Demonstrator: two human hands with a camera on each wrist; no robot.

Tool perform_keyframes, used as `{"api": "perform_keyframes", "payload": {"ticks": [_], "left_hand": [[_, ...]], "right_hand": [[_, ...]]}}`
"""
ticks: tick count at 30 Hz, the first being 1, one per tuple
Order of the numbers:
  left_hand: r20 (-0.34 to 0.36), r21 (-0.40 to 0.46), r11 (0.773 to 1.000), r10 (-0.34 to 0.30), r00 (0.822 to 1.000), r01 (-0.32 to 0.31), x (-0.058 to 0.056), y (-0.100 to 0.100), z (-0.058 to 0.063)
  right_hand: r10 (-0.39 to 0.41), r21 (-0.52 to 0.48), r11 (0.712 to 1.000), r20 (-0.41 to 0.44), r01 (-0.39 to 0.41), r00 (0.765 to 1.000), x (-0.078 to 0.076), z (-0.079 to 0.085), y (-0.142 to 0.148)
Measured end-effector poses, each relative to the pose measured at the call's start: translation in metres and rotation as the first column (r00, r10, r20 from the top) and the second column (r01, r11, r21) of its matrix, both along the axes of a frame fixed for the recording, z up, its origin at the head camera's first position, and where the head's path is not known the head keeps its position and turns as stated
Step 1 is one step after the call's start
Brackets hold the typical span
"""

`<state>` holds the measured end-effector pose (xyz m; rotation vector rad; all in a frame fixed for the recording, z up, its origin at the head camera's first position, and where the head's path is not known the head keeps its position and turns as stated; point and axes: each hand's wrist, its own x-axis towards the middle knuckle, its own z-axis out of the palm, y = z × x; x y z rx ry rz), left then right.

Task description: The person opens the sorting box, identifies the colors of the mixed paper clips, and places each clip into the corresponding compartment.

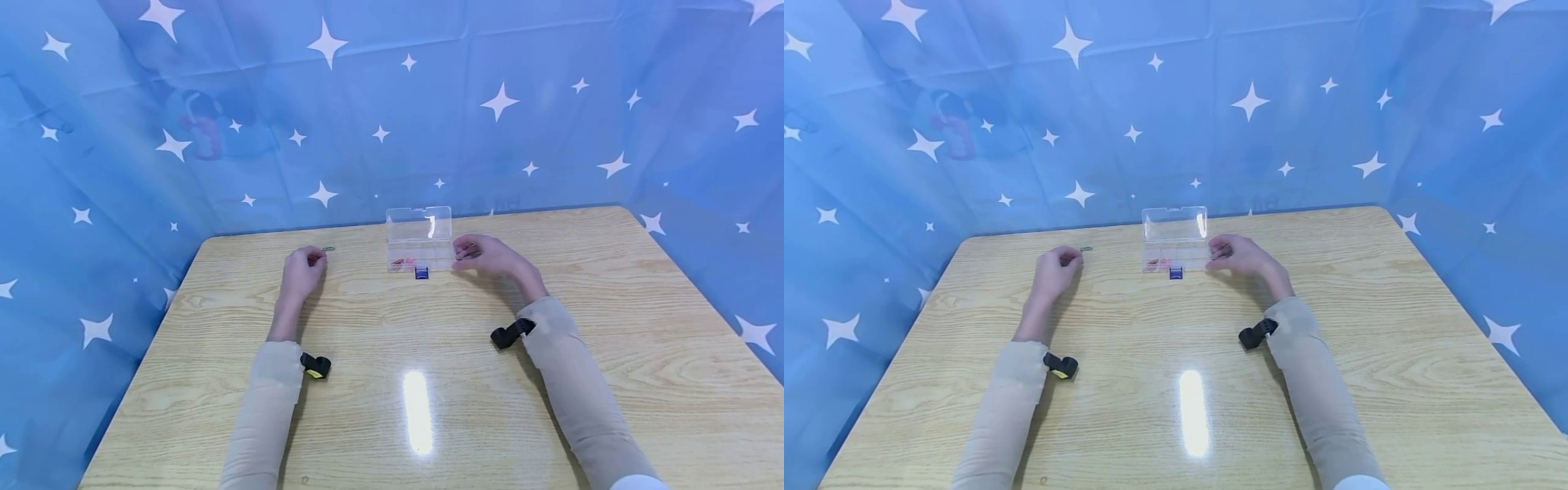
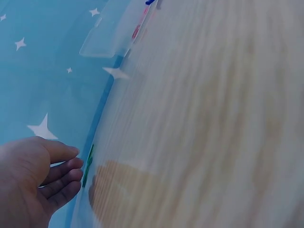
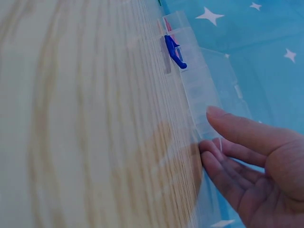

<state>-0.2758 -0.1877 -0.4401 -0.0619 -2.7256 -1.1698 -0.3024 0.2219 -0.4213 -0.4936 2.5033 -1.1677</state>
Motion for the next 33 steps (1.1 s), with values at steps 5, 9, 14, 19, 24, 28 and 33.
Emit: {"api": "perform_keyframes", "payload": {"ticks": [5, 9, 14, 19, 24, 28, 33], "left_hand": [[-0.013, -0.024, 0.999, 0.038, 0.999, -0.039, -0.002, -0.009, -0.002], [-0.012, -0.044, 0.997, 0.059, 0.998, -0.06, -0.003, -0.014, -0.002], [0.022, -0.063, 0.994, 0.087, 0.996, -0.086, -0.004, -0.019, 0.0], [0.035, -0.093, 0.991, 0.099, 0.994, -0.095, -0.005, -0.021, 0.0], [0.064, -0.113, 0.99, 0.094, 0.994, -0.086, -0.006, -0.023, 0.0], [0.096, -0.109, 0.99, 0.095, 0.991, -0.085, -0.006, -0.024, 0.001], [0.111, -0.108, 0.991, 0.093, 0.99, -0.081, -0.004, -0.024, 0.001]], "right_hand": [[0.016, -0.004, 1.0, -0.009, -0.016, 1.0, 0.004, 0.005, -0.002], [0.014, 0.0, 1.0, -0.013, -0.014, 1.0, 0.0, 0.0, 0.001], [0.006, 0.001, 1.0, -0.007, -0.006, 1.0, -0.001, -0.001, 0.001], [0.003, -0.01, 1.0, -0.004, -0.003, 1.0, 0.0, -0.001, 0.0], [0.006, -0.005, 1.0, -0.013, -0.006, 1.0, 0.0, -0.001, -0.001], [0.004, -0.005, 1.0, -0.01, -0.004, 1.0, 0.0, -0.001, 0.0], [-0.006, 0.0, 1.0, -0.001, 0.006, 1.0, 0.001, 0.0, 0.0]]}}
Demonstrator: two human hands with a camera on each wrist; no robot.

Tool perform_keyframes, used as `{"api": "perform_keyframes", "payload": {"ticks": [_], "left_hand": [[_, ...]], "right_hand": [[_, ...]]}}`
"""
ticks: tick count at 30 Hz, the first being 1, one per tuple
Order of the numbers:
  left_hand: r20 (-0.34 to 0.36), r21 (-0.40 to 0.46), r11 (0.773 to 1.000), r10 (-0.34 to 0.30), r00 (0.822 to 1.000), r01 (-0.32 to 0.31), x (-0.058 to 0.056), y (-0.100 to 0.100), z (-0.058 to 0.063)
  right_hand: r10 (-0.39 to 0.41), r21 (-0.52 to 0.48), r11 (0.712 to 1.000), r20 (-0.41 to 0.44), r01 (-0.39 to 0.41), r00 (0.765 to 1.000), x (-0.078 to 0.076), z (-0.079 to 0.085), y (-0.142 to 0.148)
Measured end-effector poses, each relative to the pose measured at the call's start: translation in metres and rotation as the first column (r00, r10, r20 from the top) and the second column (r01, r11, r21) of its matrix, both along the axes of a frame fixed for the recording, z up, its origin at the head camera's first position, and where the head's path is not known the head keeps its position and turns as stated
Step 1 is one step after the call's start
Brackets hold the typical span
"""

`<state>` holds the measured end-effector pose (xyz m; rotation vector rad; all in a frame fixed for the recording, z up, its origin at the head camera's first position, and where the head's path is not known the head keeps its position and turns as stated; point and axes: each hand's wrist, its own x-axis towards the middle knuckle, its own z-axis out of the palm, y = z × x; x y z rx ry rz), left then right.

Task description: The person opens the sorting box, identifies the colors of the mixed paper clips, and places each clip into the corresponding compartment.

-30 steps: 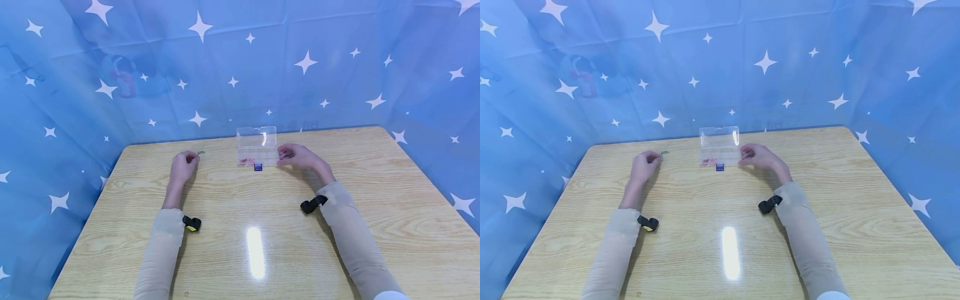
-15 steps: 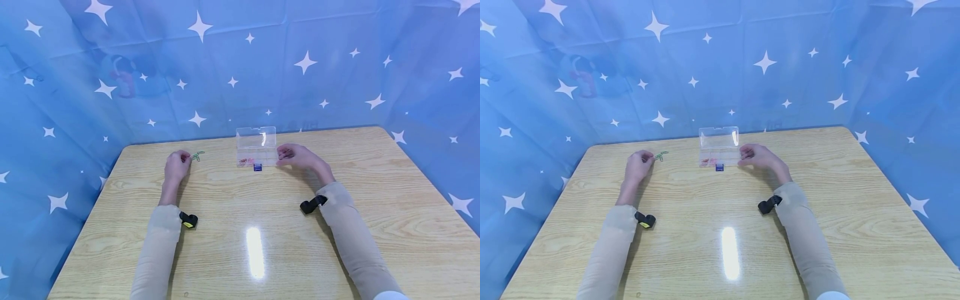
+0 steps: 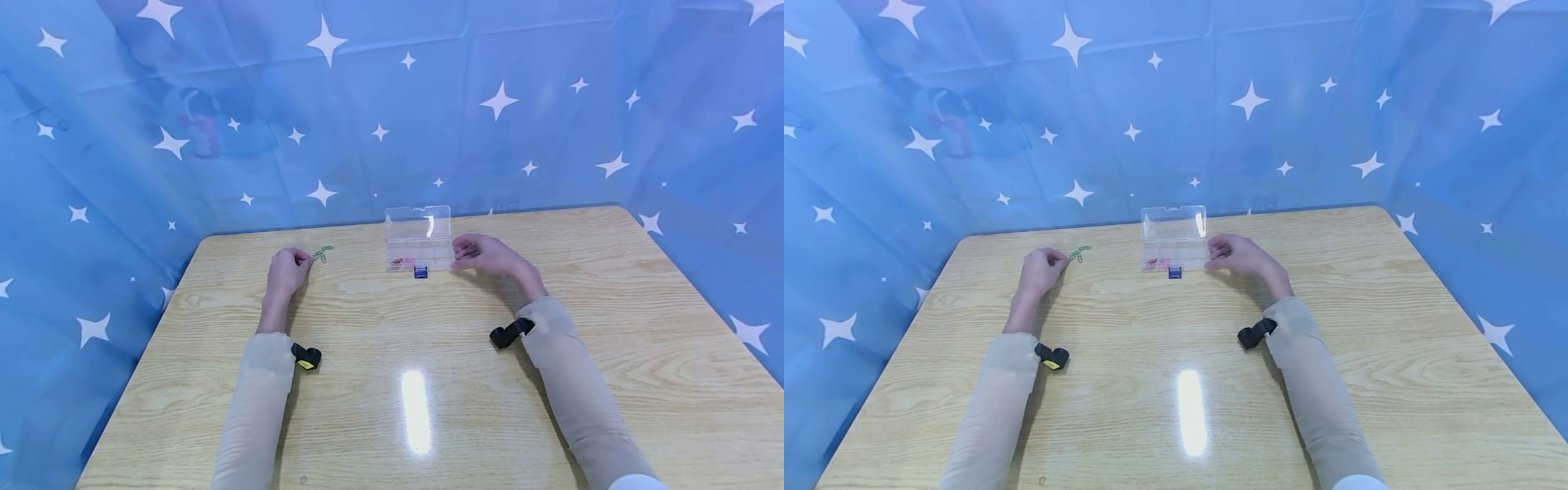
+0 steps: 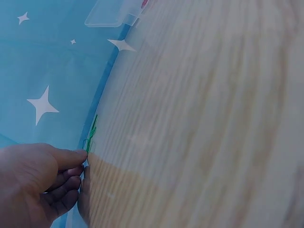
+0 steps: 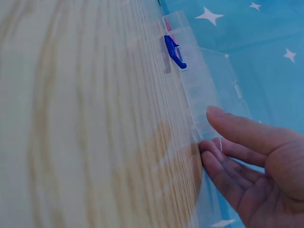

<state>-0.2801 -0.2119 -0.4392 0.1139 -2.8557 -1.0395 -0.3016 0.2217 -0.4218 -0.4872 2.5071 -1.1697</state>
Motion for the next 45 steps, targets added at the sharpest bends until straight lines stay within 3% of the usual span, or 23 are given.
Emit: {"api": "perform_keyframes", "payload": {"ticks": [19, 31, 39, 45], "left_hand": [[-0.084, 0.085, 0.996, -0.014, 0.996, 0.021, 0.006, 0.012, 0.002], [-0.147, 0.114, 0.99, -0.069, 0.987, 0.086, 0.01, 0.035, 0.007], [-0.184, 0.125, 0.985, -0.096, 0.978, 0.12, 0.008, 0.048, 0.008], [-0.168, 0.149, 0.978, -0.121, 0.978, 0.146, 0.006, 0.061, 0.013]], "right_hand": [[0.008, -0.002, 1.0, -0.006, -0.008, 1.0, 0.0, 0.0, 0.0], [0.005, -0.002, 1.0, 0.0, -0.005, 1.0, 0.0, 0.001, 0.0], [0.014, -0.006, 1.0, 0.011, -0.014, 1.0, 0.004, 0.009, -0.002], [0.01, 0.002, 1.0, -0.001, -0.01, 1.0, 0.001, 0.005, 0.0]]}}
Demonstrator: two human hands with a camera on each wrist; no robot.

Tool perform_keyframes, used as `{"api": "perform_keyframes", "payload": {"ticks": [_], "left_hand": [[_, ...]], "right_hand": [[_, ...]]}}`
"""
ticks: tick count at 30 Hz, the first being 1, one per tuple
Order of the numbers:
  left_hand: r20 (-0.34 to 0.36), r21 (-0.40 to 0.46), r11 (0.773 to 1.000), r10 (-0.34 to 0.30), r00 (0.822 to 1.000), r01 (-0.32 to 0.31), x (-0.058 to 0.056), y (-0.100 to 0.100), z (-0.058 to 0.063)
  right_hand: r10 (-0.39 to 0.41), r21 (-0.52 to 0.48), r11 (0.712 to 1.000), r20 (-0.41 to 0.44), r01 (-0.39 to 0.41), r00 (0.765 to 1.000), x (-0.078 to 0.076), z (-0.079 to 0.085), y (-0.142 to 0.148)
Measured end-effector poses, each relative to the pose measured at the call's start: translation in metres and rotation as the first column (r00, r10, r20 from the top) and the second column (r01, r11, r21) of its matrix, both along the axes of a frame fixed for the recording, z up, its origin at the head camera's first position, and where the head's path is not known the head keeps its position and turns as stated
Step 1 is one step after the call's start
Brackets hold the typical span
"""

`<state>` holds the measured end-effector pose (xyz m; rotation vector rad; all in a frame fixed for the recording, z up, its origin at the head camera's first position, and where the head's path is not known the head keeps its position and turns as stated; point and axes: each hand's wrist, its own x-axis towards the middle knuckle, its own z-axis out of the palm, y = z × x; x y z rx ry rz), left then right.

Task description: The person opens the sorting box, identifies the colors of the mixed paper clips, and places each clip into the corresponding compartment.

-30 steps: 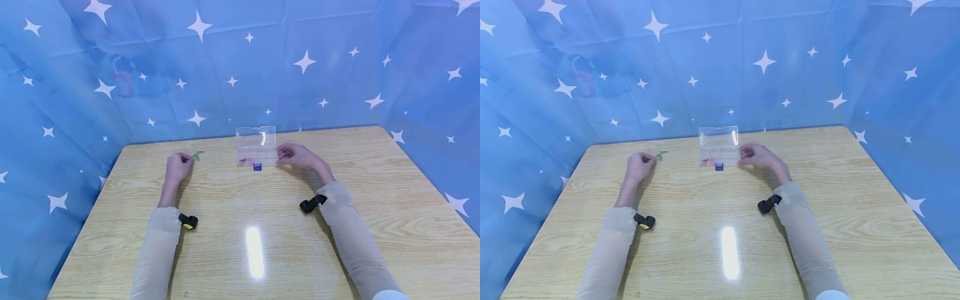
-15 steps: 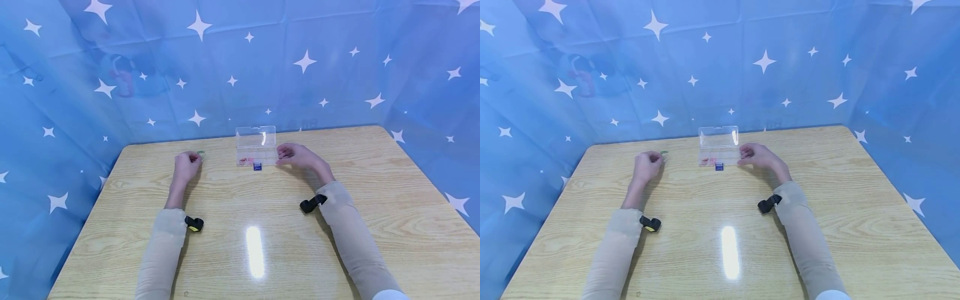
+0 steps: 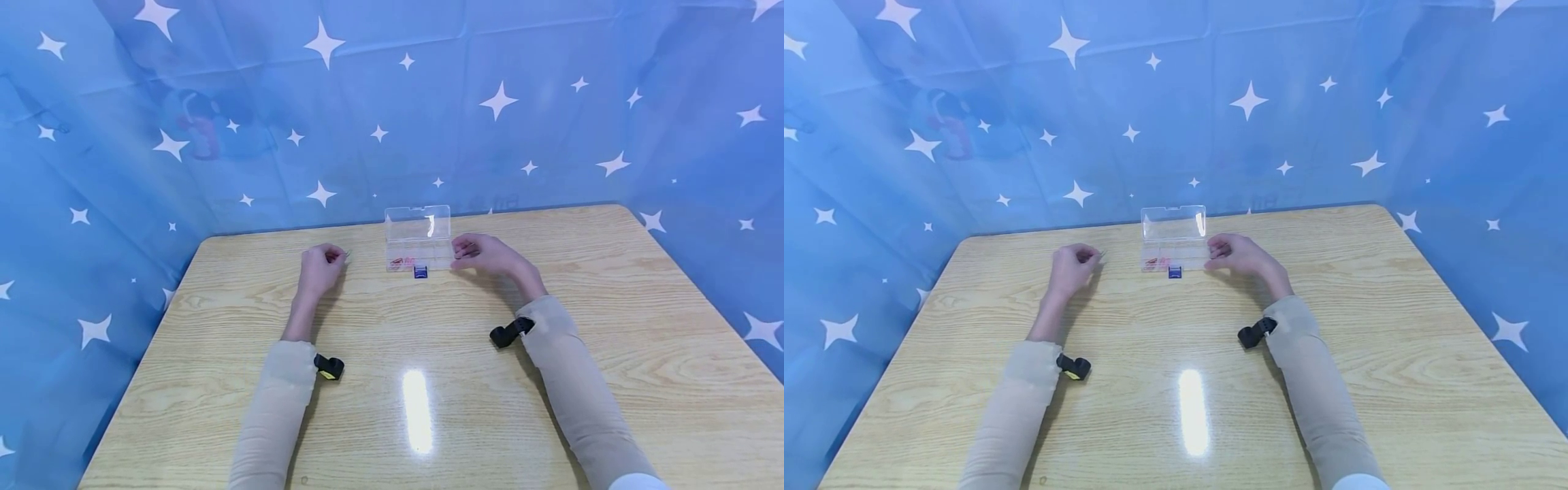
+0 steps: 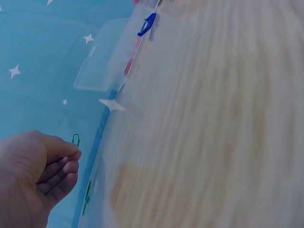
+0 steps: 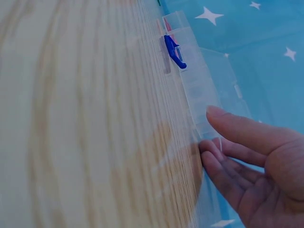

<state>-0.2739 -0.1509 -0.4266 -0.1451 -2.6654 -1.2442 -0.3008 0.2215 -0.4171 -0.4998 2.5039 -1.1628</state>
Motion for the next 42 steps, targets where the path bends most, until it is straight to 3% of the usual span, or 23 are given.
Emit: {"api": "perform_keyframes", "payload": {"ticks": [9, 42], "left_hand": [[0.016, 0.044, 0.998, -0.038, 0.999, 0.037, -0.002, 0.018, 0.003], [0.001, 0.036, 0.99, -0.137, 0.991, 0.137, -0.016, 0.072, 0.001]], "right_hand": [[-0.013, -0.001, 1.0, 0.024, 0.013, 1.0, 0.0, 0.001, -0.001], [-0.024, -0.003, 1.0, 0.017, 0.024, 1.0, 0.0, -0.004, 0.001]]}}
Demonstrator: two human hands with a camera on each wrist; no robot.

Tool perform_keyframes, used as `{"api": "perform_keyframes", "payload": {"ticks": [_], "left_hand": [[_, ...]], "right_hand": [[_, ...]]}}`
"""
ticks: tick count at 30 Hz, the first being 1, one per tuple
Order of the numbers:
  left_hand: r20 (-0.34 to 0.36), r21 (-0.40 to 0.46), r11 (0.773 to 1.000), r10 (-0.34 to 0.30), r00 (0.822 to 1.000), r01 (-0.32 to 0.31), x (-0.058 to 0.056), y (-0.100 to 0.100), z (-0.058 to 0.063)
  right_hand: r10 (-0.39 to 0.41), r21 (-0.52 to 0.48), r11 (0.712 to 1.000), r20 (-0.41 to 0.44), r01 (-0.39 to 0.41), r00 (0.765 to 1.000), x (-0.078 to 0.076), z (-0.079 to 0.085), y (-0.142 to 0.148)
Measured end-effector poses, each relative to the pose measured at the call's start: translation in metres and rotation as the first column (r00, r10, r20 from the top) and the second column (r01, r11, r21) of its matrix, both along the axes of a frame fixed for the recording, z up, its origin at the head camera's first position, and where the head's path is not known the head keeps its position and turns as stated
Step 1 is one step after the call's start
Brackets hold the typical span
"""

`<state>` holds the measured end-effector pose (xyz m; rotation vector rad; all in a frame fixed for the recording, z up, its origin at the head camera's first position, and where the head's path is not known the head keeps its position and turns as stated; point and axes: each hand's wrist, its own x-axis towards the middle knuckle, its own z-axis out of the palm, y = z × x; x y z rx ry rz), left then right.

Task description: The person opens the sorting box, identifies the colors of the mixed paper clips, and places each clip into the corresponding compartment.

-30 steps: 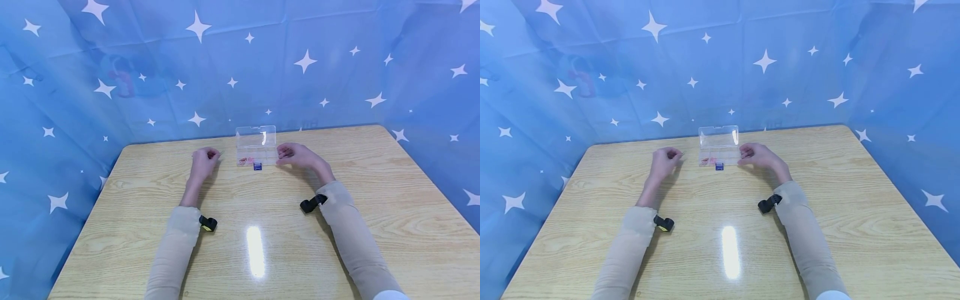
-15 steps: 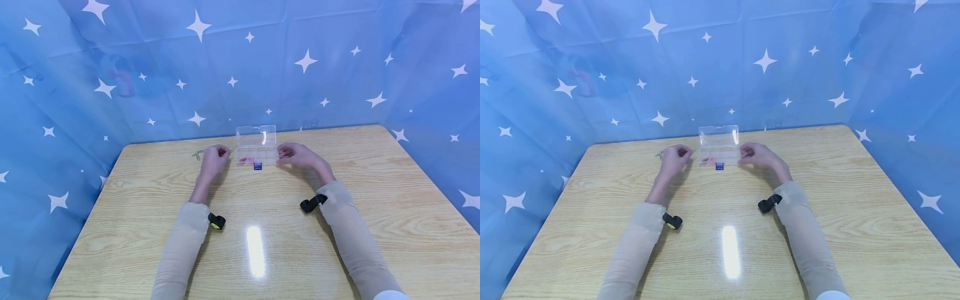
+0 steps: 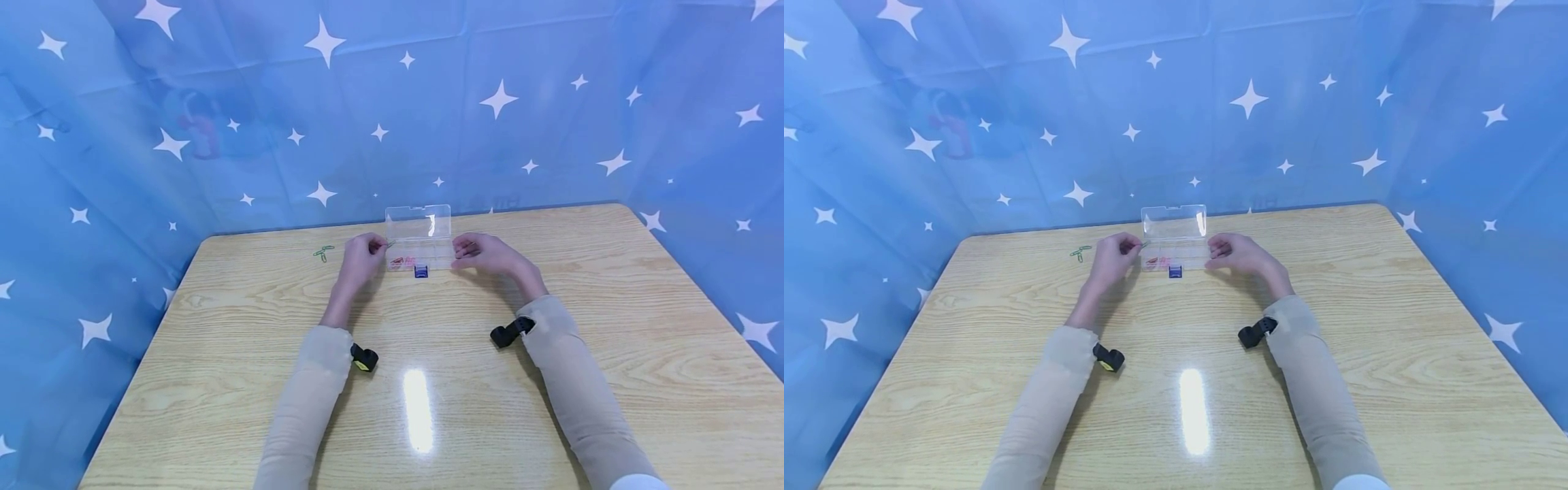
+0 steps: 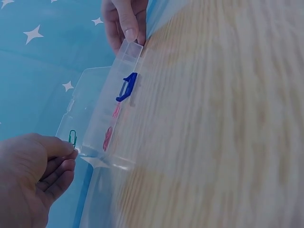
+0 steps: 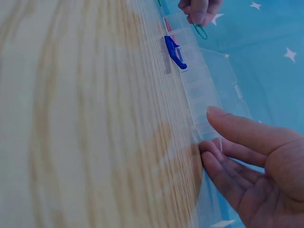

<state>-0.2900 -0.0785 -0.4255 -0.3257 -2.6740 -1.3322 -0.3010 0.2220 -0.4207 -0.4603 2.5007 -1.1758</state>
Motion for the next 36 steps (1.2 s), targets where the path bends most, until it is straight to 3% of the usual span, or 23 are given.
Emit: {"api": "perform_keyframes", "payload": {"ticks": [18, 36], "left_hand": [[-0.024, -0.063, 0.998, -0.006, 1.0, 0.005, -0.005, 0.008, -0.002], [-0.031, -0.068, 0.998, 0.017, 0.999, -0.019, -0.001, -0.01, -0.01]], "right_hand": [[0.002, 0.001, 1.0, 0.003, -0.002, 1.0, 0.0, -0.001, 0.0], [0.005, 0.003, 1.0, -0.006, -0.005, 1.0, 0.001, -0.001, 0.001]]}}
